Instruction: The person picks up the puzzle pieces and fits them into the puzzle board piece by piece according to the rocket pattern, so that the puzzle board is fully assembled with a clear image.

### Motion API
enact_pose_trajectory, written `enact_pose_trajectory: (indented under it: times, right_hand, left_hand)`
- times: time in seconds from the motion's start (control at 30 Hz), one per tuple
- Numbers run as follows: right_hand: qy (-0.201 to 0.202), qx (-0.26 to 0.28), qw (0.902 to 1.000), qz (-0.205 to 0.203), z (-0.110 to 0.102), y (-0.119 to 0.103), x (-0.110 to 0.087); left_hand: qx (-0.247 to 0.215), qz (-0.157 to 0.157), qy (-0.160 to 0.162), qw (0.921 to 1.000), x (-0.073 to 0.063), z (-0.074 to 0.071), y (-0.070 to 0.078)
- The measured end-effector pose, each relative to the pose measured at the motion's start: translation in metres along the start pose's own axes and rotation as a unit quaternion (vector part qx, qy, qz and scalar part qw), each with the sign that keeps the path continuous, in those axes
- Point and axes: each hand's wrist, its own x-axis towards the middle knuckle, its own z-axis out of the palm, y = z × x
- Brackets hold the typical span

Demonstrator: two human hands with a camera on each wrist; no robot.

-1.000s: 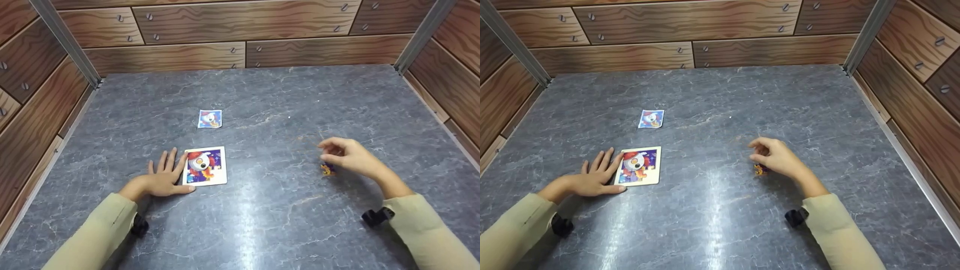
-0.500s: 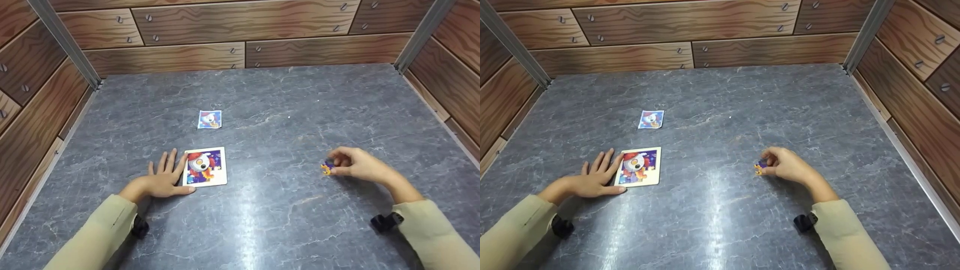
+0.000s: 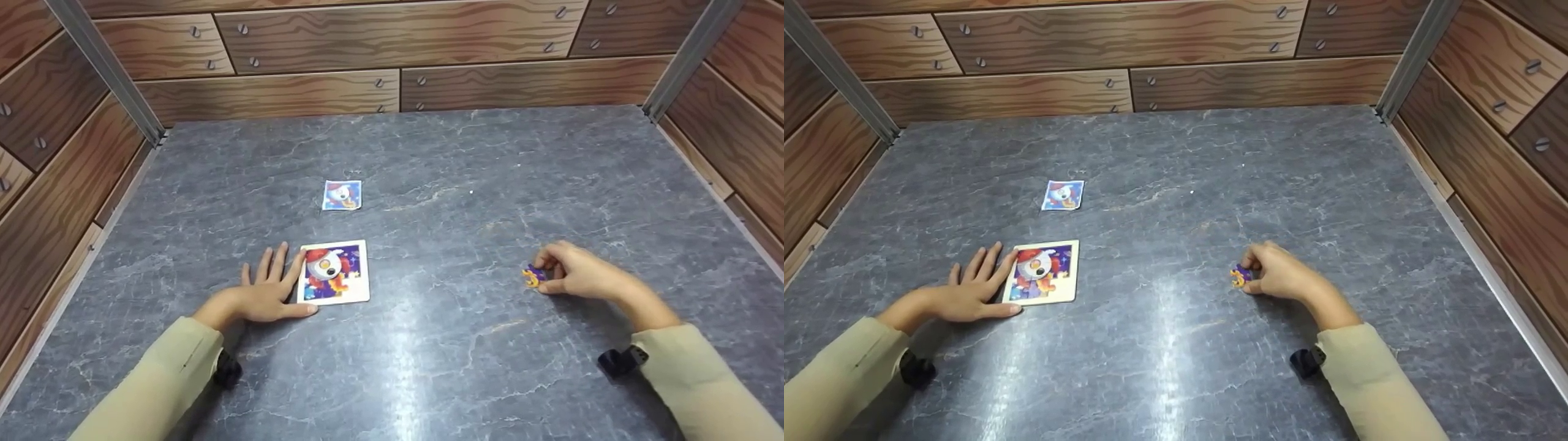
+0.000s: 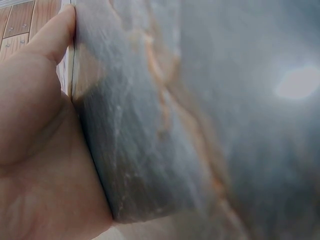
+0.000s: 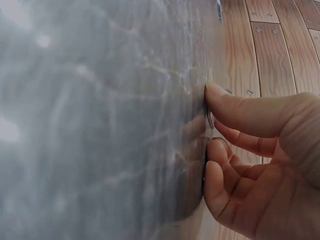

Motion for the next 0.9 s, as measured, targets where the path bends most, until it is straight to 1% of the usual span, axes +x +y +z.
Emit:
enact_pose_trajectory:
  times: [0.27,0.37,0.53,0.73,0.9]
  right_hand:
    - [-0.012,-0.012,0.9998,-0.006,-0.001,-0.001,0.007]
    - [-0.013,-0.017,0.9998,-0.003,-0.001,0.0,0.007]
    - [-0.022,-0.022,0.9994,0.013,-0.003,-0.001,0.008]
    - [-0.026,-0.024,0.9993,0.008,-0.005,0.0,0.012]
    - [-0.031,-0.008,0.9994,0.015,-0.007,0.0,0.011]
  left_hand:
    - [-0.001,0.002,0.001,1.0,-0.001,-0.001,0.001]
    - [-0.003,0.001,-0.003,1.0,-0.001,-0.001,0.001]
    - [-0.002,-0.001,-0.005,1.0,0.0,-0.001,0.001]
    - [-0.012,-0.003,-0.006,0.9999,0.0,0.0,0.001]
    - [-0.017,-0.004,0.001,0.9999,0.002,0.001,0.0]
